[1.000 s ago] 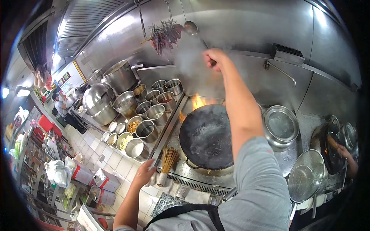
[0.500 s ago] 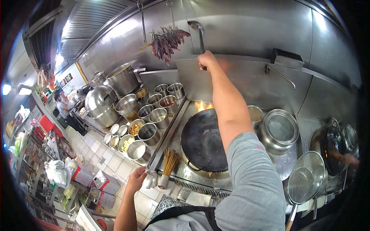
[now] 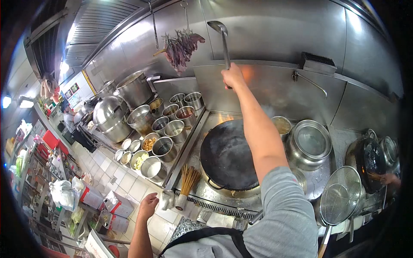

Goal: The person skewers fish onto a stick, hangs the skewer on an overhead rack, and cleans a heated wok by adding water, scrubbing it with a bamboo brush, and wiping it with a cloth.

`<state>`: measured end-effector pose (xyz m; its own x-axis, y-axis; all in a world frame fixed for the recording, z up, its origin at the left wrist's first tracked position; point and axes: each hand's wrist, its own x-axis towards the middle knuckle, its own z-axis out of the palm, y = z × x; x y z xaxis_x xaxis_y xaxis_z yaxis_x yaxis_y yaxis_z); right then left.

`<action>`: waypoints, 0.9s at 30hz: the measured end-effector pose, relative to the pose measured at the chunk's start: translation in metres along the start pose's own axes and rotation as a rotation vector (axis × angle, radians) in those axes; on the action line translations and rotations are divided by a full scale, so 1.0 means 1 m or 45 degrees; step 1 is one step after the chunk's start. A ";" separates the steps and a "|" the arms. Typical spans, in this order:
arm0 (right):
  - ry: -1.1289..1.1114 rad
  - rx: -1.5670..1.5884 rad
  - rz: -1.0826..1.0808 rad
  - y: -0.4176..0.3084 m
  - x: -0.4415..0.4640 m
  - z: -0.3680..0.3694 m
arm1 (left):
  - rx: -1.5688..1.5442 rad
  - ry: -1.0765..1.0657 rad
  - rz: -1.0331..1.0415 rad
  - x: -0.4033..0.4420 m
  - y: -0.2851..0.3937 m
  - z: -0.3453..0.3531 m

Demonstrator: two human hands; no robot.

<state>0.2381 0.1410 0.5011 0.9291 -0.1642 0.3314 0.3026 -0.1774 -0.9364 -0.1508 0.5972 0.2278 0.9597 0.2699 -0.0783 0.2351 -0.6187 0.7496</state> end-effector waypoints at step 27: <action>-0.003 0.146 -0.044 0.030 -0.114 -0.078 | 0.007 -0.038 -0.008 0.011 0.003 0.009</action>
<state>0.1240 0.0785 0.4445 0.9181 -0.1576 0.3638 0.3570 -0.0705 -0.9314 -0.1382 0.5912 0.2230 0.9624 0.2518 -0.1024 0.2418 -0.6210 0.7456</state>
